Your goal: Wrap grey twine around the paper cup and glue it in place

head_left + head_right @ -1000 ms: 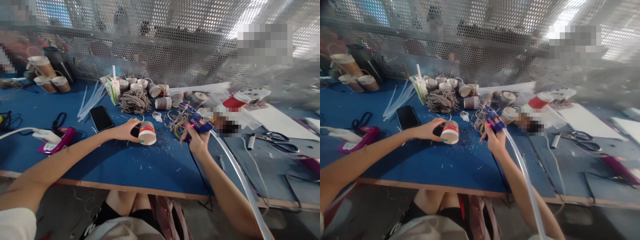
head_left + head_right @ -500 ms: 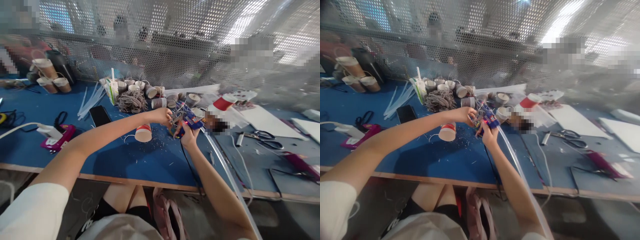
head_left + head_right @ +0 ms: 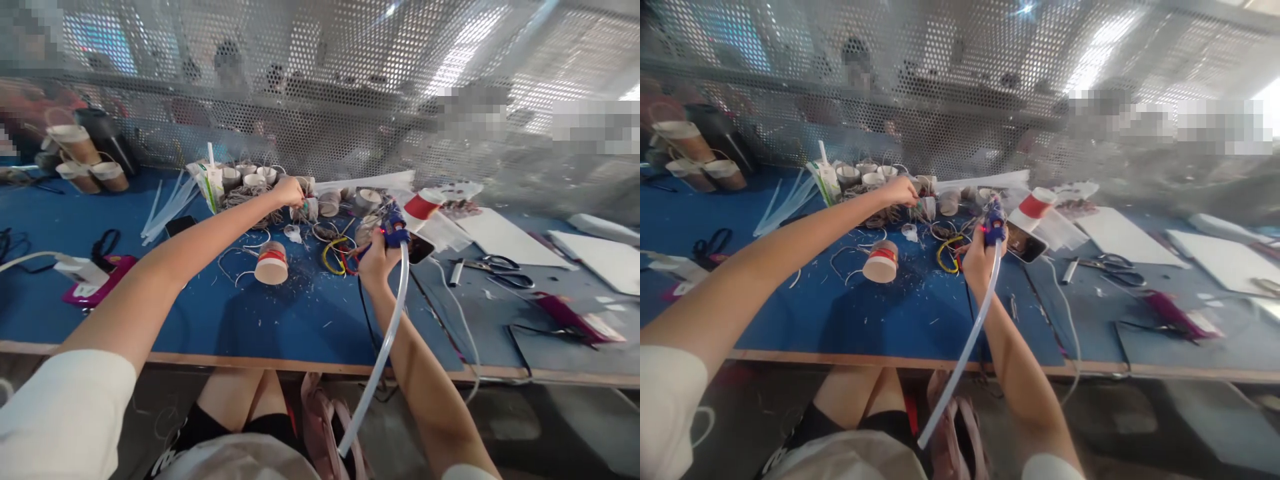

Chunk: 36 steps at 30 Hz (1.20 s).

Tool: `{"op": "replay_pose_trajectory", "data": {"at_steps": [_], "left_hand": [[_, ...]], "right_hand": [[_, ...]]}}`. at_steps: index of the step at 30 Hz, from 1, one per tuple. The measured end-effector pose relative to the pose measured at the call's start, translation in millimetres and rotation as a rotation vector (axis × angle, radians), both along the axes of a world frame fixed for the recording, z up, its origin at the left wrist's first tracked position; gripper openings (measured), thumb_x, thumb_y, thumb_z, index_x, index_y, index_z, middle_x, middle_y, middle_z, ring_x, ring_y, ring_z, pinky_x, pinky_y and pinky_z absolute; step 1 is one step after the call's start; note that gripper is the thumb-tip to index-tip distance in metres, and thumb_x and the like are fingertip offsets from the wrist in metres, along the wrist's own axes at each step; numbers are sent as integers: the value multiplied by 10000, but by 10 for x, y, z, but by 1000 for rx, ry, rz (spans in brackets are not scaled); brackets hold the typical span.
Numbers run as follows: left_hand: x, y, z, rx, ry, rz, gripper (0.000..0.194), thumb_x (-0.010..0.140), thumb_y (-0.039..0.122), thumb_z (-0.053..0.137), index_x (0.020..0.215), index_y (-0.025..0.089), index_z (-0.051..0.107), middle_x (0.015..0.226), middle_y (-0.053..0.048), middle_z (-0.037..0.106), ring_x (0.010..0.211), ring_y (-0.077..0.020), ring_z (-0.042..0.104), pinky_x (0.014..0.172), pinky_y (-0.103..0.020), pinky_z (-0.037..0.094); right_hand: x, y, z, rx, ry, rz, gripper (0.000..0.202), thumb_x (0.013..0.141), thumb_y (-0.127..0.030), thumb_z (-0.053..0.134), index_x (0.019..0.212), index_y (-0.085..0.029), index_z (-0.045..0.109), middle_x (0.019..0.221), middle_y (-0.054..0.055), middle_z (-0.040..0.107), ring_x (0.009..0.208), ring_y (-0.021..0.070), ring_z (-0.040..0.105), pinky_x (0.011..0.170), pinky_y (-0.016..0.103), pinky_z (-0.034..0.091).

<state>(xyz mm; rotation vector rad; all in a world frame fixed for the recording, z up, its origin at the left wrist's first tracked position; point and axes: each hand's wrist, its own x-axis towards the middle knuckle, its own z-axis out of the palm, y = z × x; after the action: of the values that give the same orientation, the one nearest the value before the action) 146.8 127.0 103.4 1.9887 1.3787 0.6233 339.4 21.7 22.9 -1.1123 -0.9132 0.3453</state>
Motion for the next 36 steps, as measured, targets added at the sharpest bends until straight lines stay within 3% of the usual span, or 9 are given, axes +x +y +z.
{"op": "replay_pose_trajectory", "data": {"at_steps": [3, 7, 11, 13, 17, 19, 22, 29, 36], "left_hand": [[208, 99, 48, -2, -3, -83, 393, 645, -30, 686, 1031, 21, 736, 1103, -201, 739, 1089, -299, 677, 954, -378, 526], [404, 72, 208, -19, 15, -248, 827, 609, -64, 704, 1395, 136, 545, 1475, -172, 538, 1145, -267, 665, 987, -355, 530], [154, -205, 247, 319, 154, -302, 652, 755, 87, 692, 1389, 96, 542, 1461, -186, 537, 1318, -324, 551, 1168, -435, 385], [-129, -462, 118, 443, 97, -344, 587, 826, 245, 682, 1382, 117, 541, 1467, -177, 521, 1406, -333, 460, 1197, -460, 354], [-729, -977, -382, 365, 28, -380, 1105, 658, 554, 820, 1548, 235, 249, 1623, -185, 281, 1504, -421, 272, 1130, -575, 426], [-925, -1119, -639, 239, 35, -395, 1239, 627, 589, 830, 1574, 227, 118, 1634, -240, 209, 1489, -460, 288, 1051, -603, 484], [-1038, -1178, -902, 114, -45, -342, 1229, 658, 549, 820, 1567, 207, 68, 1570, -296, 320, 1404, -447, 444, 989, -596, 523], [-1093, -1127, -1180, 308, -198, -210, 1027, 658, 516, 848, 1471, 209, 301, 1474, -235, 469, 1323, -376, 540, 1033, -535, 521], [-1185, -1153, -1363, 616, -218, -158, 872, 732, 546, 803, 1424, 260, 357, 1345, -169, 546, 1233, -321, 576, 1013, -511, 529]], "right_hand": [[-46, -21, 24, -6, 44, 41, 440, 707, -644, 639, 784, -238, 490, 518, -72, 440, 385, 161, 520, 410, 360, 491], [-120, -51, 53, -30, 99, 144, 414, 670, -598, 660, 683, -237, 458, 466, -76, 419, 349, 139, 485, 361, 318, 459], [-178, -129, 95, -42, 78, 185, 422, 654, -557, 720, 617, -240, 443, 424, -85, 412, 282, 101, 407, 303, 284, 415], [-216, -202, 115, -49, 67, 209, 414, 642, -536, 759, 625, -242, 469, 432, -81, 429, 277, 106, 418, 291, 287, 415], [-352, -403, 128, -108, 82, 352, 409, 650, -542, 782, 722, -241, 515, 475, -82, 476, 284, 107, 434, 271, 278, 407], [-441, -494, 115, -150, 99, 412, 415, 651, -541, 791, 756, -240, 524, 467, -87, 481, 286, 111, 432, 259, 278, 403], [-547, -566, 74, -190, 93, 460, 424, 636, -535, 814, 728, -237, 527, 444, -85, 479, 284, 116, 437, 251, 281, 404], [-532, -595, 21, -175, -59, 552, 491, 677, -633, 772, 551, -221, 536, 367, -22, 495, 265, 139, 464, 242, 279, 401], [-523, -733, 30, -203, -372, 650, 266, 784, -401, 752, 700, -230, 565, 508, -24, 547, 404, 133, 508, 357, 274, 444]]}}
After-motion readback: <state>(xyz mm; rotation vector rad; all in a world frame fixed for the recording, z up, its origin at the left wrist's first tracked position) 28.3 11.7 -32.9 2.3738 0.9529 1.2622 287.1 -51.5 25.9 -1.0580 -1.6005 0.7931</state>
